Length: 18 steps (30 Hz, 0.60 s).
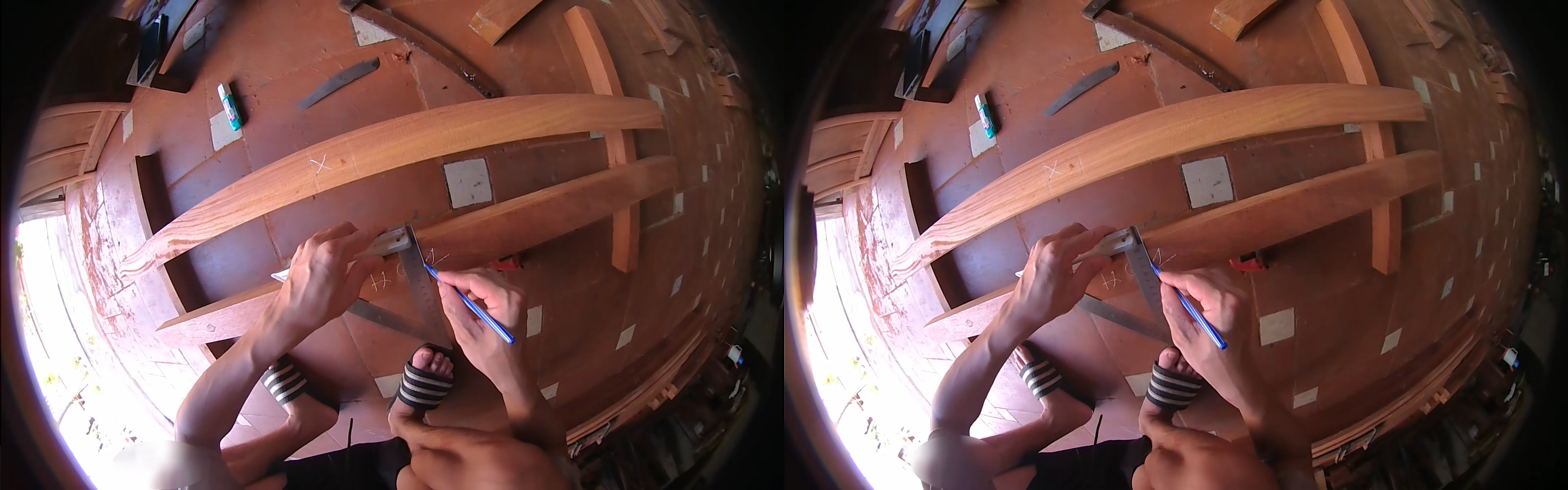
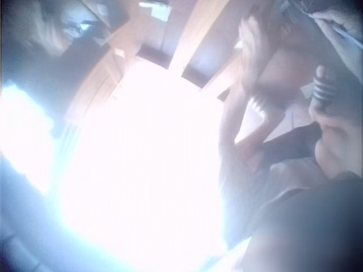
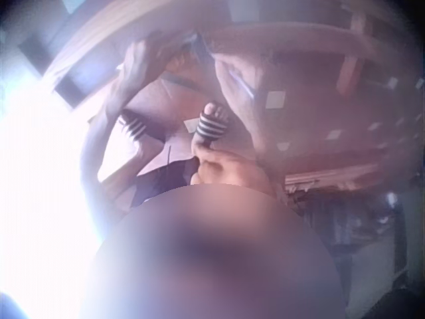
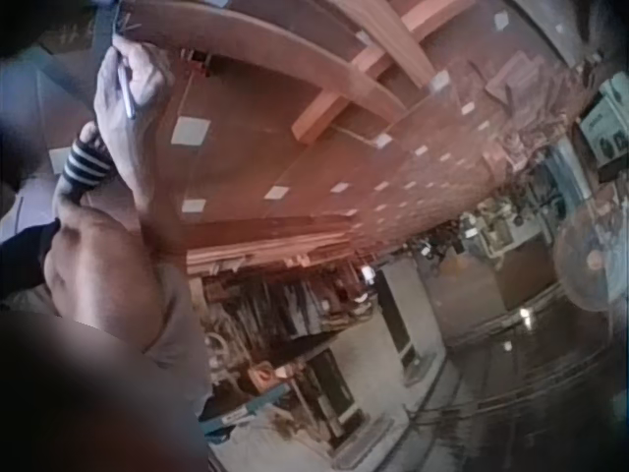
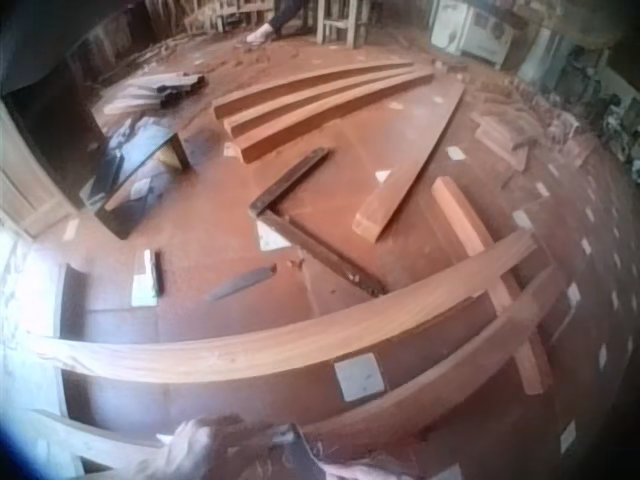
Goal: The person sits on the floor and uses a try square and a blue pen to mark measurements on several wooden planks. They repeatedly position the square on different pieces of wood and draw lines along its edges.
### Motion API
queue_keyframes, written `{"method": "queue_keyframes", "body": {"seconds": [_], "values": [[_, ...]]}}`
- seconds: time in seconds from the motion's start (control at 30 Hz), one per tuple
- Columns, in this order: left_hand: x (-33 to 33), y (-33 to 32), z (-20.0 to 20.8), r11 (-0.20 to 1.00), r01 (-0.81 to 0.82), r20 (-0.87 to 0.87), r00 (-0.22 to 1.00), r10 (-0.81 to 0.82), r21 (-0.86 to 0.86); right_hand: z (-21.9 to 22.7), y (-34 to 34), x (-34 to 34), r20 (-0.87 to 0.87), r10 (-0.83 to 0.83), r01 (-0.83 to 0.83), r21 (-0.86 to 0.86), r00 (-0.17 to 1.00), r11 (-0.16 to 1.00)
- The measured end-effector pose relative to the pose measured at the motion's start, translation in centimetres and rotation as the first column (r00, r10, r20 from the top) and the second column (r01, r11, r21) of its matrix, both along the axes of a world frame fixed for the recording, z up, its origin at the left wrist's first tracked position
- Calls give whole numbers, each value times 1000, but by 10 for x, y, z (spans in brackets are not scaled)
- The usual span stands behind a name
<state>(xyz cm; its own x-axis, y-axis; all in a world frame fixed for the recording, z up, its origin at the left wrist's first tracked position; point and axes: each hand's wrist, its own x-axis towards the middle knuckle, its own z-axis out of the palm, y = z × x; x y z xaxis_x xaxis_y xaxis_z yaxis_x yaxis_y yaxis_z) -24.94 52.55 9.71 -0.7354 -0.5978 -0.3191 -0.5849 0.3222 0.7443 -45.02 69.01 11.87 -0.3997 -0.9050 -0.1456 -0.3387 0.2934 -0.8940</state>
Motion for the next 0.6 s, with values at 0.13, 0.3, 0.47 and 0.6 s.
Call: {"method": "queue_keyframes", "body": {"seconds": [0.13, 0.3, 0.47, 0.6], "values": [[-1, -2, -5, 1000, 1, -21, 1000, -1, -28, 5, 32, 0, -10, 90, -86, 216, 996, 973], [7, 10, 14, 997, -50, -109, 993, 44, -56, -16, 60, 43, -54, -76, 86, 197, 996, 977], [39, 69, 52, 1000, 8, -55, 998, -6, 28, -22, 106, 89, 149, -194, 155, 238, 970, 959], [41, 55, 45, 982, -4, -74, 997, -10, -189, -22, 134, 86, 40, -103, 93, 199, 994, 976]]}}
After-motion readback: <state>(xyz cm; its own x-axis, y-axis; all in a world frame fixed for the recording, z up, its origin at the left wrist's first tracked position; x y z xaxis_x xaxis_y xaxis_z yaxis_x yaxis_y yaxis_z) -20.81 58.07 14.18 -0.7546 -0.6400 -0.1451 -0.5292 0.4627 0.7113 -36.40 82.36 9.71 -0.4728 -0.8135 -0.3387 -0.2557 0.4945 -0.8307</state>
